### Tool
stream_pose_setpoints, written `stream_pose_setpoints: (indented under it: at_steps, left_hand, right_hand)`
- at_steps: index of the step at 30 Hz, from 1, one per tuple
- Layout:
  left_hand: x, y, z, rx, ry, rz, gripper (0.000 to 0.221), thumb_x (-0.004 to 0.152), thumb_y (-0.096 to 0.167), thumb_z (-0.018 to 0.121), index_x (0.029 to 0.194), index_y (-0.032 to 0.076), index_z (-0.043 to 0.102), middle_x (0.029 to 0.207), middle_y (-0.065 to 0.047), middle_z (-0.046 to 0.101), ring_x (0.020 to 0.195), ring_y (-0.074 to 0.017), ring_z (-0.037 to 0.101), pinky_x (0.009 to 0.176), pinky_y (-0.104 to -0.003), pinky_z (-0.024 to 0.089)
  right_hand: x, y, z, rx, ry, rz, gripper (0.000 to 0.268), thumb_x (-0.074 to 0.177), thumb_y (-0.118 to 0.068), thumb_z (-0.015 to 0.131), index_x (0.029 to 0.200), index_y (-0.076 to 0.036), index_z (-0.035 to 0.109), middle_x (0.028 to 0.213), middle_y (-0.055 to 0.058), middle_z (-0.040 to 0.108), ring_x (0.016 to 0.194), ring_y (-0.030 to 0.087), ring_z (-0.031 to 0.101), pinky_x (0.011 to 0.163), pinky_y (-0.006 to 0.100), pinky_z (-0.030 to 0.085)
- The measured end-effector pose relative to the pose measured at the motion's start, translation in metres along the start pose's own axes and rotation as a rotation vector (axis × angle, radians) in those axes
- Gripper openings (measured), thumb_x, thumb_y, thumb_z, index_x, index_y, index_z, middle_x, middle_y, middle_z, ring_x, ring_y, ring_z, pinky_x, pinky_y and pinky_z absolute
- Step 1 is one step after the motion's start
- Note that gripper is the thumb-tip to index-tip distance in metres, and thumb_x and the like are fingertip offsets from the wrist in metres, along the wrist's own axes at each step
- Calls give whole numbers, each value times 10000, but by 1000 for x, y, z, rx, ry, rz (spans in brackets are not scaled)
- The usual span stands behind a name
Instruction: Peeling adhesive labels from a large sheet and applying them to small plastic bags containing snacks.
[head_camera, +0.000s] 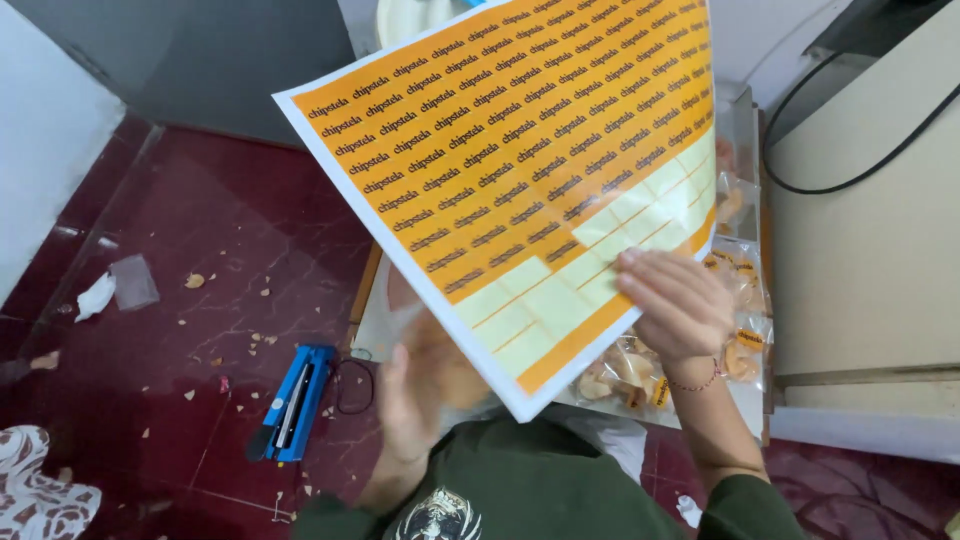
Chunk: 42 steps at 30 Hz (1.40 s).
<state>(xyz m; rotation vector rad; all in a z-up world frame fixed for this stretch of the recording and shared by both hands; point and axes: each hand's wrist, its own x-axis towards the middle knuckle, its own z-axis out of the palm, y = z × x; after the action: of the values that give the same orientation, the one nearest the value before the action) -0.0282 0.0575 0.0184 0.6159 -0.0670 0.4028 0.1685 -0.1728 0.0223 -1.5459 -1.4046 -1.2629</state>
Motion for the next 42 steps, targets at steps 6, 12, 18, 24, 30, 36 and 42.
stream_pose_setpoints:
  at_steps: [6,12,18,24,30,36,42]
  left_hand:
    - [5,-34,-12,-233,-416,-197,751,1075,604,475,1625,133,275,1635,-113,388,1489,-325,407,1230,-545,367]
    - [13,-34,3,-53,-162,-339,514,896,48,611,1392,94,485,1198,-162,633,1090,-282,653,926,-486,545]
    - [14,-38,-7,73,-174,-419,523,911,25,652,1361,219,471,1152,-74,619,1155,-252,627,1007,-492,521]
    - [12,-24,7,314,-88,-447,551,957,135,638,1478,51,482,1458,-141,592,1337,-297,585,1133,-431,502]
    - [16,-21,11,549,-160,-403,530,975,216,625,1470,72,499,1498,-114,559,1390,-271,539,1208,-398,413]
    - [17,-20,14,619,-169,-392,555,970,246,632,1483,98,480,1513,-105,542,1400,-257,528,1188,-384,440]
    - [20,-18,21,684,-190,-407,648,973,245,605,1554,117,349,1625,-90,392,1496,-262,391,1237,-394,330]
  right_hand:
    - [6,-15,15,63,-107,-203,68,917,-114,785,950,-54,792,952,128,784,860,241,785,793,351,652]
    - [27,-25,2,244,-174,6,397,1024,-348,521,960,-63,790,990,125,802,886,248,780,829,378,601]
    - [47,-31,-9,343,-272,342,294,999,-201,566,966,-27,801,984,154,788,857,335,775,729,412,605]
    - [79,-39,-11,352,-547,455,254,908,-151,770,1128,-31,730,1152,152,743,1042,273,726,927,379,604]
    - [87,-43,-10,356,-581,509,248,882,-185,800,1087,-57,743,1099,104,739,987,225,715,878,335,586]
    - [95,-50,-11,311,-580,575,200,881,-168,798,1038,-52,756,1018,106,720,918,217,706,794,324,596]
    - [113,-52,-15,336,-553,671,84,885,-120,781,910,-42,761,944,93,772,868,203,754,793,326,611]
